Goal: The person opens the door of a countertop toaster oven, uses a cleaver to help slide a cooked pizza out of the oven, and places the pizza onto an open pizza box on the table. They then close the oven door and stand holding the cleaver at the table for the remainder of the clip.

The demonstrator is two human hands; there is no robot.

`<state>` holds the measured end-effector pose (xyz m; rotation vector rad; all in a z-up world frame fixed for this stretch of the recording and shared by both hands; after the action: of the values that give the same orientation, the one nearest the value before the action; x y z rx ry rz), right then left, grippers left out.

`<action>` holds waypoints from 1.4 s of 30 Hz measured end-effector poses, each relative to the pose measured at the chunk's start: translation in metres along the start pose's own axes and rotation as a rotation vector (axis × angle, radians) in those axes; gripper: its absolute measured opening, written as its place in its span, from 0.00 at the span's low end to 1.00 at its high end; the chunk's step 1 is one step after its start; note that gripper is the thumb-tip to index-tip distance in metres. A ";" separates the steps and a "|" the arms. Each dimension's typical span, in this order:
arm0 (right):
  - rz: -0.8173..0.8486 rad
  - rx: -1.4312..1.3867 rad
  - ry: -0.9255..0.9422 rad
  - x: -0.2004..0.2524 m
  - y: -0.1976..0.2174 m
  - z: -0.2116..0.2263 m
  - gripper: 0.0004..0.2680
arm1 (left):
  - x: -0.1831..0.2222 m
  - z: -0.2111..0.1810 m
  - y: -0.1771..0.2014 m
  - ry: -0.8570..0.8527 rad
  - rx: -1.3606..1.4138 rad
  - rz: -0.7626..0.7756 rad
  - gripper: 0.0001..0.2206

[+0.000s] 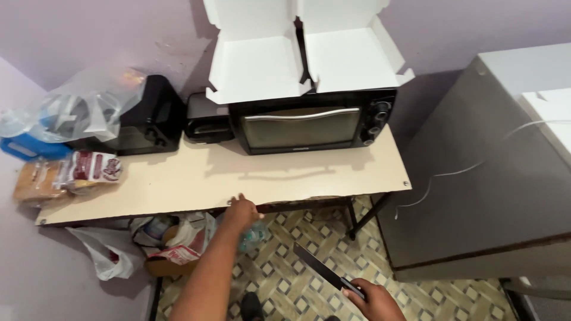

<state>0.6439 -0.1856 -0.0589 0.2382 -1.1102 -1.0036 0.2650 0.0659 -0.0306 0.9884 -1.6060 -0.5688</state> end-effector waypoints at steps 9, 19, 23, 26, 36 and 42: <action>0.071 -0.176 -0.095 0.008 -0.040 -0.069 0.13 | -0.031 0.044 -0.028 -0.121 -0.145 0.030 0.22; 0.126 -0.002 -0.062 0.007 -0.035 -0.049 0.13 | -0.016 0.041 -0.019 -0.052 -0.112 0.044 0.40; 0.124 -0.050 -0.016 0.022 -0.009 -0.016 0.12 | -0.017 0.042 -0.028 -0.119 -0.059 -0.002 0.39; 0.133 -0.026 0.006 0.034 0.008 0.010 0.12 | -0.019 0.047 -0.028 -0.130 0.098 -0.057 0.53; 0.122 0.023 0.110 0.020 -0.007 0.021 0.13 | 0.030 0.016 -0.005 -0.184 0.141 -0.168 0.17; 0.203 0.105 0.099 0.010 -0.020 0.017 0.13 | 0.080 0.033 0.001 -0.110 0.405 -0.620 0.14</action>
<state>0.6198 -0.1996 -0.0569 0.2511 -1.0744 -0.7467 0.2298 -0.0049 0.0056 1.8146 -1.5307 -0.7339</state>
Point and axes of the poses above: each hand's wrist, its own x-axis away from the middle knuckle, its own y-axis out of the back of the hand, z = x × y, the point moved 10 cm from there along -x, towards the middle knuckle, and after that the axes turned 9 degrees about x, right-handed, at the moved point
